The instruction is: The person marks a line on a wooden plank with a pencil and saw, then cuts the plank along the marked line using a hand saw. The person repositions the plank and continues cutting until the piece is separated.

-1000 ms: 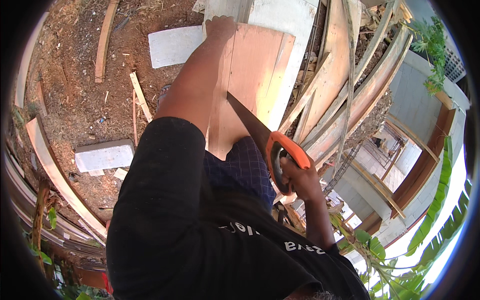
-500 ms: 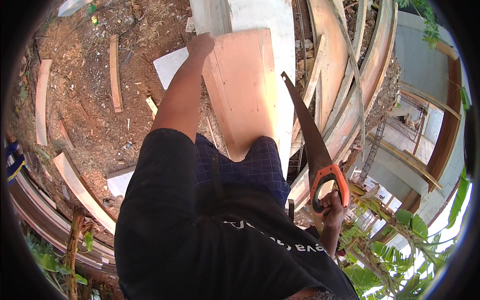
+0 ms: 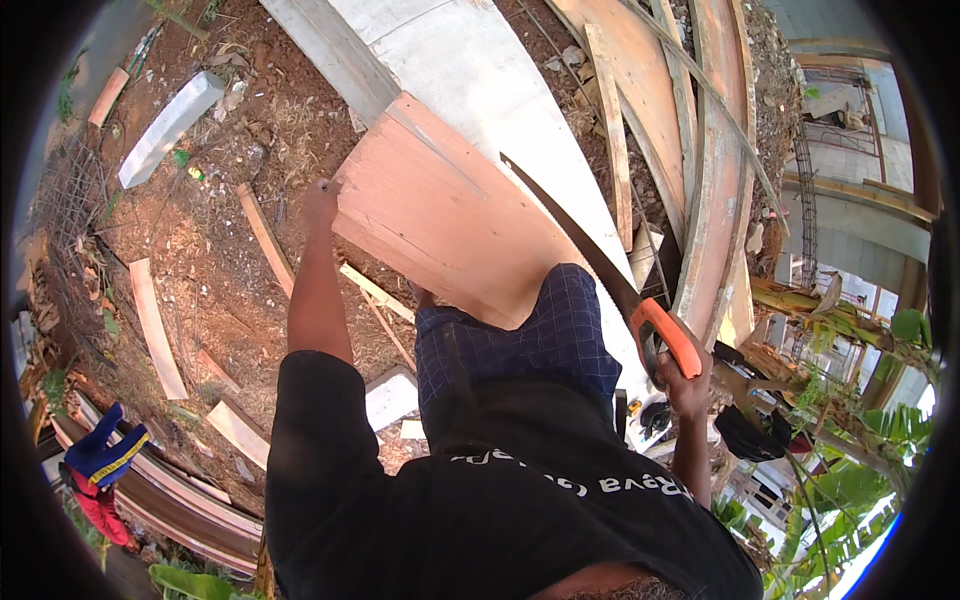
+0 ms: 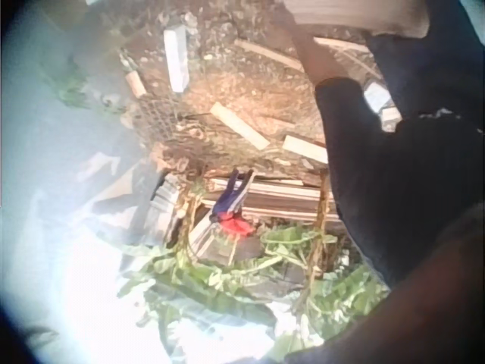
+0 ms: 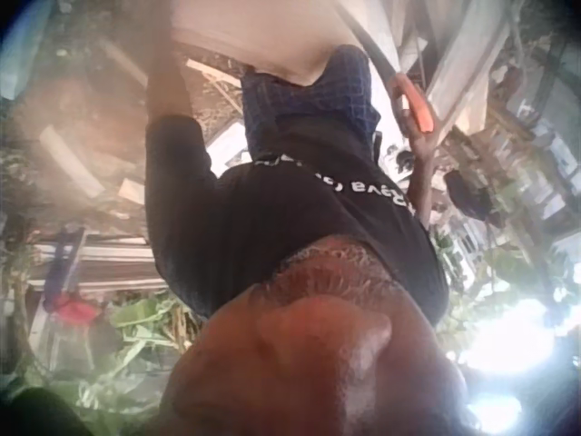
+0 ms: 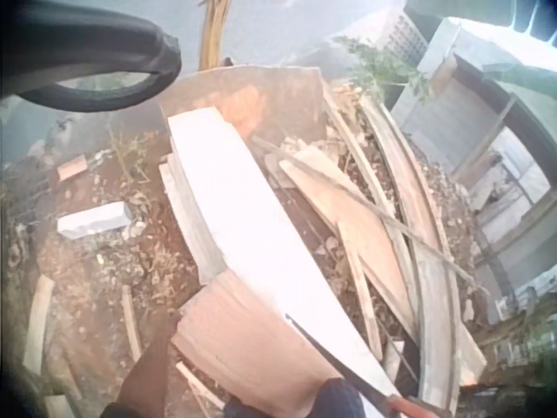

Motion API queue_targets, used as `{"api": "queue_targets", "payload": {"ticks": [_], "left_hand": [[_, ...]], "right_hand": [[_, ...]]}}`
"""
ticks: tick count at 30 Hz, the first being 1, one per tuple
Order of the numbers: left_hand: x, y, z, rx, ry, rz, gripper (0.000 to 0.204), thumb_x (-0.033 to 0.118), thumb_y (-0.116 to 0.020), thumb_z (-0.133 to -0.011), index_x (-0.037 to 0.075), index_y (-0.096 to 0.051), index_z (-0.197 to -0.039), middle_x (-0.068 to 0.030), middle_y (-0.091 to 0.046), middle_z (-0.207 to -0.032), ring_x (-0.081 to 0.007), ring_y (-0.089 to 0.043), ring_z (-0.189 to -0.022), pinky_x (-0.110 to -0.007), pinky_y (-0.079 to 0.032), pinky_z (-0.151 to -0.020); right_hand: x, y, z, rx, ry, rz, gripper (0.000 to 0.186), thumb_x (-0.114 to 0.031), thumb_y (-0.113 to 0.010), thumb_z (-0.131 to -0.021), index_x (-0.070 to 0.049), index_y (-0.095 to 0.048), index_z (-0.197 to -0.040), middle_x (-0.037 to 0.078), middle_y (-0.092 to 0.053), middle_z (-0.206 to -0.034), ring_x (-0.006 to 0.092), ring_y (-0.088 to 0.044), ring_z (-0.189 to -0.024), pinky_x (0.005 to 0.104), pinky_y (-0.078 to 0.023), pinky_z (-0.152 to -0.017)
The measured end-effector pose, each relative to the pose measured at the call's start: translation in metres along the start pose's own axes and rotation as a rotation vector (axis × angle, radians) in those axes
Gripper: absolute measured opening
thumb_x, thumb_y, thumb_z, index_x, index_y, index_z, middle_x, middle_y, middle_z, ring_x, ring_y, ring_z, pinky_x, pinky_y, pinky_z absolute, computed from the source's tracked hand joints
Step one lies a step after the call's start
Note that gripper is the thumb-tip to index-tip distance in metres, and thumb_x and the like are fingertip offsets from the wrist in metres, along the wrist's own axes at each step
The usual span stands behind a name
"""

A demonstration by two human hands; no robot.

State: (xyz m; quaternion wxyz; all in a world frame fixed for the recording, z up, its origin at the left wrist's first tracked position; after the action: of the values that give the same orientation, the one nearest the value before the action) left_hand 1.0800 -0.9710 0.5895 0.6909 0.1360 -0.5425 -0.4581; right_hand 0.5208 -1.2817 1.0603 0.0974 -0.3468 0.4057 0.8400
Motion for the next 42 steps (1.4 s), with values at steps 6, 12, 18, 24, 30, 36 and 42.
{"api": "queue_targets", "payload": {"ticks": [6,12,18,24,30,36,42], "left_hand": [[-0.032,0.025,-0.011,0.094,0.161,-0.146,0.055,0.057,-0.072,-0.087,0.008,-0.072,-0.114,-0.0208,-0.074,-0.103,-0.0407,-0.071,-0.102,-0.050,-0.054,-0.088],[-0.063,0.012,0.006,0.108,0.146,-0.282,0.068,0.053,-0.071,-0.089,0.011,-0.059,-0.141,-0.0236,-0.066,-0.130,-0.0425,-0.063,-0.122,-0.053,-0.050,-0.103],[-0.058,0.004,0.006,0.007,0.237,-0.200,0.071,0.056,-0.067,-0.090,0.011,-0.057,-0.145,-0.0216,-0.058,-0.145,-0.0405,-0.054,-0.134,-0.051,-0.042,-0.113],[-0.054,0.005,0.003,-0.003,0.192,-0.200,0.072,0.054,-0.067,-0.092,0.010,-0.053,-0.147,-0.0227,-0.057,-0.145,-0.0400,-0.053,-0.135,-0.049,-0.040,-0.115],[-0.046,0.001,0.003,-0.077,0.234,-0.246,0.072,0.054,-0.065,-0.094,0.011,-0.050,-0.150,-0.0220,-0.056,-0.147,-0.0411,-0.052,-0.137,-0.050,-0.040,-0.115],[-0.049,-0.003,0.000,-0.063,0.248,-0.277,0.068,0.052,-0.063,-0.095,0.016,-0.050,-0.151,-0.0191,-0.056,-0.148,-0.0382,-0.053,-0.137,-0.050,-0.043,-0.113],[-0.072,0.001,-0.002,-0.030,0.219,-0.305,0.078,0.060,-0.066,-0.090,0.011,-0.051,-0.149,-0.0197,-0.056,-0.148,-0.0389,-0.053,-0.136,-0.052,-0.043,-0.112]], "right_hand": [[-0.023,-0.041,-0.013,-0.182,0.171,0.082,0.062,-0.004,-0.074,-0.085,0.006,-0.055,-0.143,0.019,-0.069,-0.129,0.0210,-0.066,-0.117,0.0354,-0.050,-0.102],[-0.026,-0.063,-0.051,-0.312,0.296,0.160,0.061,-0.005,-0.076,-0.085,0.004,-0.057,-0.142,0.019,-0.072,-0.123,0.0225,-0.071,-0.109,0.0346,-0.054,-0.095],[-0.007,-0.060,-0.071,-0.349,0.332,0.193,0.057,-0.008,-0.077,-0.086,0.003,-0.059,-0.139,0.018,-0.074,-0.117,0.0223,-0.074,-0.104,0.0340,-0.056,-0.092],[0.005,-0.065,-0.072,-0.449,0.396,0.266,0.062,-0.005,-0.073,-0.082,-0.003,-0.059,-0.141,0.017,-0.073,-0.124,0.0247,-0.076,-0.100,0.0312,-0.058,-0.086],[0.005,-0.068,-0.080,-0.568,0.365,0.325,0.065,-0.004,-0.072,-0.082,-0.007,-0.057,-0.146,0.017,-0.068,-0.135,0.0234,-0.077,-0.098,0.0307,-0.059,-0.083],[0.032,-0.062,-0.077,-0.447,0.340,0.301,0.061,-0.002,-0.072,-0.082,-0.001,-0.058,-0.142,0.019,-0.072,-0.125,0.0281,-0.076,-0.101,0.0340,-0.059,-0.087],[-0.038,-0.110,-0.099,-0.554,0.402,0.332,0.063,-0.005,-0.073,-0.087,-0.002,-0.052,-0.147,0.020,-0.071,-0.128,0.0315,-0.073,-0.112,0.0374,-0.057,-0.095]]}}
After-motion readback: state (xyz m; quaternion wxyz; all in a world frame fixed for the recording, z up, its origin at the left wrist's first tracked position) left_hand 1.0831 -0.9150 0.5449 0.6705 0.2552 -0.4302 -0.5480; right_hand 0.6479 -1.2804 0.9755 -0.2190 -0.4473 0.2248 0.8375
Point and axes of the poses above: each hand's wrist, its own z-axis away from the middle knuckle, its own y-axis out of the back of the hand, x = y × z, the point moved 8 cm from there along -z, towards the middle knuckle
